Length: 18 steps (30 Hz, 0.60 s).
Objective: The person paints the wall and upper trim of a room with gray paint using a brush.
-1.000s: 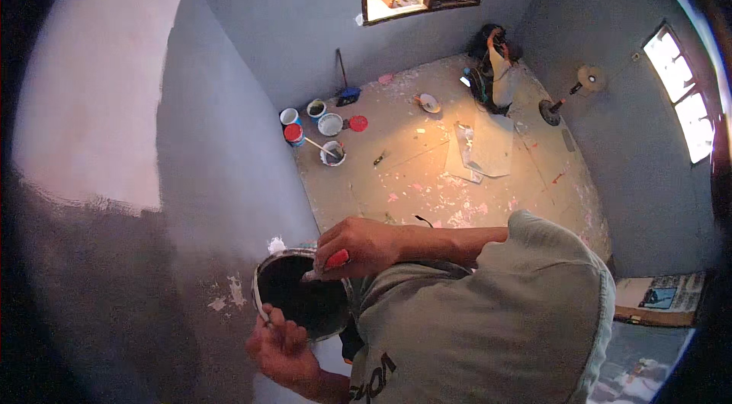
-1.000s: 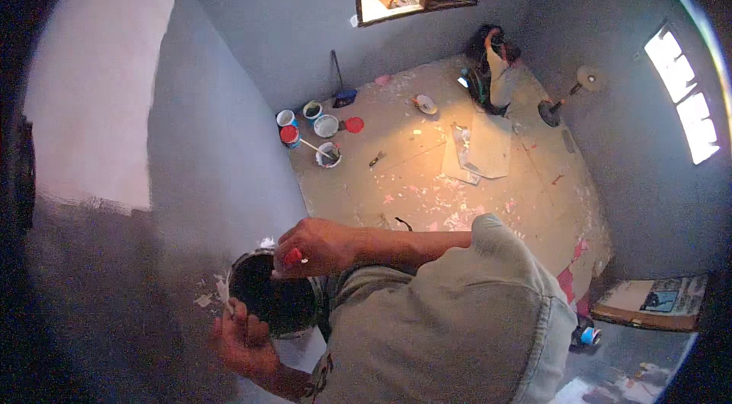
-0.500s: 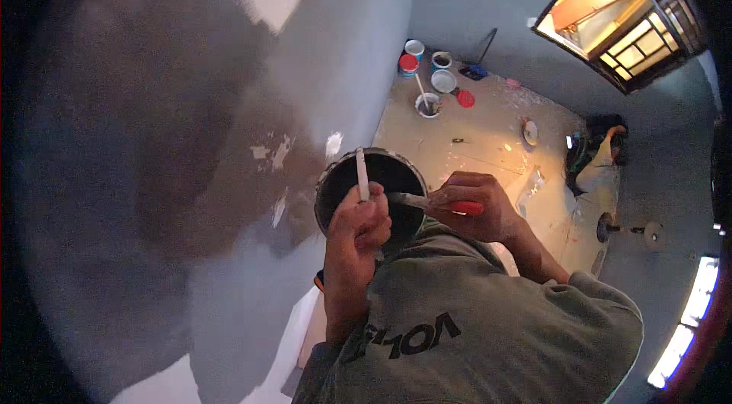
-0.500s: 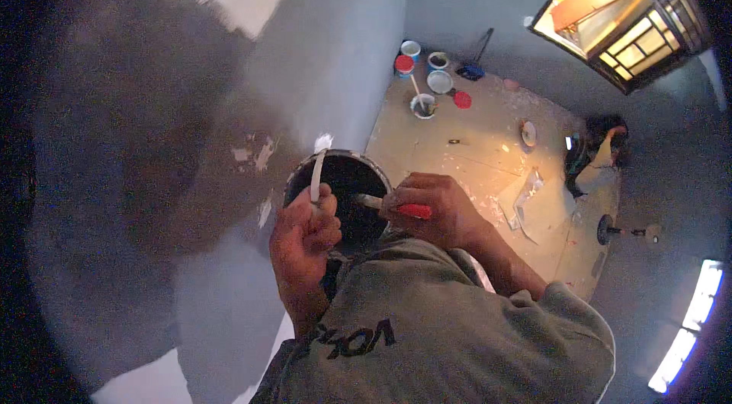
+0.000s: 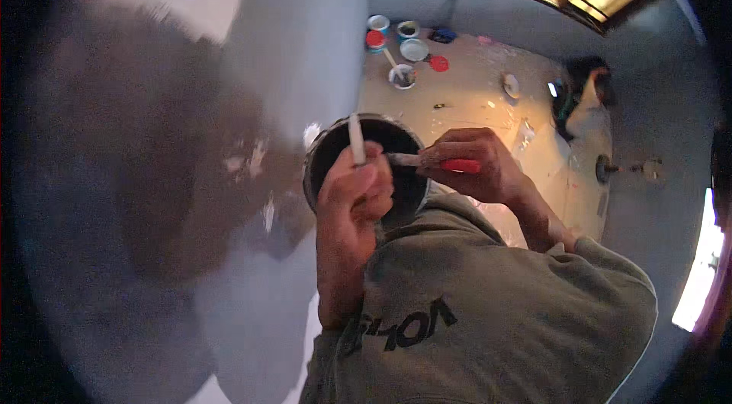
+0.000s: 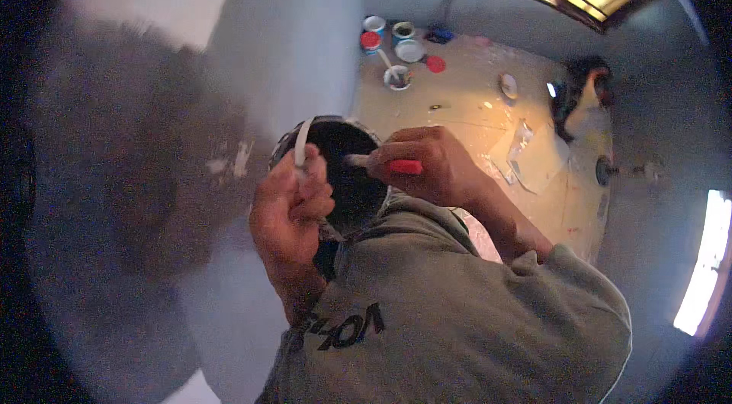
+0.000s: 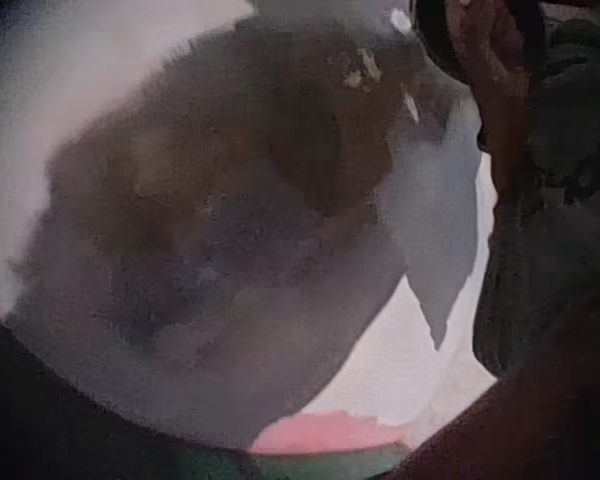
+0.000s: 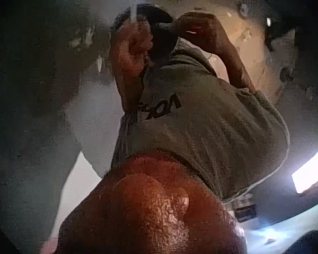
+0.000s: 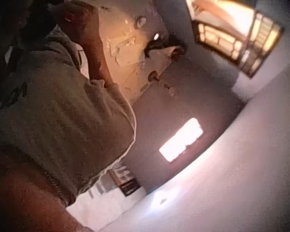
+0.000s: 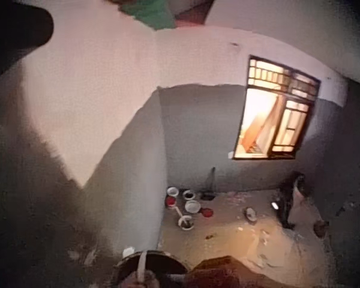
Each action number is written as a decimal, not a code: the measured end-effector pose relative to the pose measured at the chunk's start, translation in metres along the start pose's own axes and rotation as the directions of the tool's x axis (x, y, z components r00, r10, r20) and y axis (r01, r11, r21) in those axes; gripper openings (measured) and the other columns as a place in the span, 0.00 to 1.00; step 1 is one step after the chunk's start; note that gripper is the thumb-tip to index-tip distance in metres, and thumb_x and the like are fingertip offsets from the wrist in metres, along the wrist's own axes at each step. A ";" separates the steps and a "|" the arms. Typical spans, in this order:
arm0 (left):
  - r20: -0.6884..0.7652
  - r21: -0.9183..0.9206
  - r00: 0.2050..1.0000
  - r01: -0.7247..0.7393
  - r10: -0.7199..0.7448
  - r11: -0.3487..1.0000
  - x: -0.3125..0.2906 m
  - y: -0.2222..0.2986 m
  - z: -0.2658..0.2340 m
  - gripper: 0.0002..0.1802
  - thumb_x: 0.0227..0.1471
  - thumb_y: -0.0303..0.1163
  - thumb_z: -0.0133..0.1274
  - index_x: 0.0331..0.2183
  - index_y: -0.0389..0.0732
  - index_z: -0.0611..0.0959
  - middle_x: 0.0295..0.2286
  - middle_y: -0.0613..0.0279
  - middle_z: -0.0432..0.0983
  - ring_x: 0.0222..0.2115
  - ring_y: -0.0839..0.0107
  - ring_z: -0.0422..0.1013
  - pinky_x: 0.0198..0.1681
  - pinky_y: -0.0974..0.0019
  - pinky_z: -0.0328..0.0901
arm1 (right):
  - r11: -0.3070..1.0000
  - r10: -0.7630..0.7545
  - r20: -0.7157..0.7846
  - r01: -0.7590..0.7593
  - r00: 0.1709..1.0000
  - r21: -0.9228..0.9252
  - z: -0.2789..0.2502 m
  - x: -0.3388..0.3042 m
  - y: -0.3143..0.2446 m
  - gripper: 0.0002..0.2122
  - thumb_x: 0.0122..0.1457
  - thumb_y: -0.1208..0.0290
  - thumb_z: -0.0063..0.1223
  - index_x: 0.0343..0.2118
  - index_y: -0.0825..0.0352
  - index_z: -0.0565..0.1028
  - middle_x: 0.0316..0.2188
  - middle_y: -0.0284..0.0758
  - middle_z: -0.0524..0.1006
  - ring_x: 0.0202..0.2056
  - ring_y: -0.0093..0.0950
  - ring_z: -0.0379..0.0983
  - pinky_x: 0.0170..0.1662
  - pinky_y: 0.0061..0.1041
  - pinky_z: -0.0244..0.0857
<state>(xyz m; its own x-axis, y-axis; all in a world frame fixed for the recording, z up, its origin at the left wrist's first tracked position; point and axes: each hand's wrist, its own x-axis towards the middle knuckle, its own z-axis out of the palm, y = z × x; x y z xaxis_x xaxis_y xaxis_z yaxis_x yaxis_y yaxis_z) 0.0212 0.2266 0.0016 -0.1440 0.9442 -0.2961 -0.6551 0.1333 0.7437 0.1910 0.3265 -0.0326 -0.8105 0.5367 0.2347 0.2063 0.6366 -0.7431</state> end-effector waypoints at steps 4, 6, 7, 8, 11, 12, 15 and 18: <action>0.022 -0.220 0.996 0.091 -0.088 0.971 0.005 -0.016 -0.016 0.22 0.49 0.39 0.40 0.40 0.30 0.64 0.18 0.68 0.54 0.12 0.83 0.45 0.13 0.79 0.43 | 0.998 0.041 0.053 -0.044 0.998 0.053 -0.001 -0.008 0.008 0.10 0.43 0.73 0.54 0.32 0.60 0.74 0.24 0.36 0.73 0.28 0.36 0.71 0.31 0.31 0.65; 0.070 -0.284 0.992 0.121 -0.105 0.951 0.008 -0.016 -0.017 0.22 0.49 0.38 0.39 0.40 0.30 0.63 0.18 0.68 0.54 0.11 0.83 0.45 0.12 0.79 0.43 | 0.996 0.010 0.038 -0.014 0.999 0.093 0.000 -0.006 0.008 0.09 0.43 0.73 0.53 0.32 0.60 0.74 0.25 0.38 0.73 0.28 0.37 0.71 0.31 0.32 0.64; 0.065 -0.207 0.994 0.098 -0.086 0.974 0.010 -0.014 -0.014 0.21 0.49 0.38 0.39 0.40 0.30 0.63 0.18 0.68 0.54 0.11 0.83 0.45 0.12 0.79 0.43 | 0.988 0.053 0.021 -0.056 0.998 0.141 0.001 -0.008 0.010 0.09 0.43 0.73 0.53 0.31 0.61 0.74 0.25 0.38 0.74 0.28 0.37 0.71 0.31 0.32 0.64; 0.047 -0.129 0.998 0.056 -0.050 0.990 0.010 -0.011 -0.014 0.21 0.50 0.39 0.38 0.40 0.30 0.62 0.18 0.68 0.54 0.11 0.82 0.45 0.12 0.79 0.43 | 0.977 0.080 0.017 -0.082 0.997 0.199 0.004 -0.007 0.012 0.09 0.43 0.73 0.53 0.31 0.61 0.75 0.26 0.38 0.74 0.28 0.36 0.71 0.31 0.32 0.64; 0.045 -0.197 0.995 0.097 -0.089 0.976 0.016 -0.013 -0.019 0.21 0.49 0.39 0.39 0.39 0.31 0.62 0.18 0.68 0.53 0.11 0.83 0.44 0.12 0.78 0.43 | 0.987 0.056 0.091 -0.069 0.994 0.143 0.006 -0.014 0.026 0.07 0.44 0.72 0.53 0.29 0.63 0.75 0.25 0.37 0.74 0.28 0.35 0.71 0.31 0.30 0.64; 0.027 -0.165 0.995 0.102 -0.099 0.981 0.018 -0.014 -0.021 0.21 0.49 0.40 0.40 0.38 0.31 0.63 0.18 0.69 0.53 0.10 0.83 0.44 0.12 0.78 0.43 | 0.987 0.063 0.086 -0.074 0.994 0.139 0.006 -0.015 0.028 0.07 0.44 0.72 0.53 0.29 0.63 0.75 0.25 0.37 0.74 0.28 0.35 0.71 0.31 0.30 0.64; -0.062 -0.130 0.992 0.104 -0.113 0.986 0.018 -0.011 -0.021 0.22 0.48 0.40 0.41 0.38 0.31 0.63 0.18 0.68 0.53 0.10 0.83 0.44 0.12 0.78 0.43 | 0.951 0.005 0.027 -0.013 1.000 0.308 0.005 -0.014 0.029 0.06 0.44 0.74 0.56 0.27 0.67 0.74 0.26 0.38 0.74 0.31 0.33 0.72 0.34 0.28 0.65; 0.010 -0.165 0.996 0.086 -0.086 0.982 0.015 -0.011 -0.019 0.22 0.48 0.41 0.41 0.38 0.32 0.63 0.18 0.69 0.52 0.10 0.83 0.44 0.12 0.79 0.43 | 0.931 -0.010 0.022 0.001 1.000 0.365 0.000 -0.014 0.028 0.06 0.44 0.75 0.56 0.27 0.68 0.75 0.27 0.38 0.74 0.31 0.33 0.72 0.34 0.27 0.65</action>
<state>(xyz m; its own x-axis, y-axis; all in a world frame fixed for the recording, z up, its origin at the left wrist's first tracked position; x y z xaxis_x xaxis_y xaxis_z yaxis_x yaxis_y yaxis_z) 0.0123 0.2339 -0.0221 -0.0799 0.9324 -0.3525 -0.7787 0.1624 0.6060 0.2079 0.3365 -0.0566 -0.8245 0.5179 0.2281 -0.0091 0.3910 -0.9204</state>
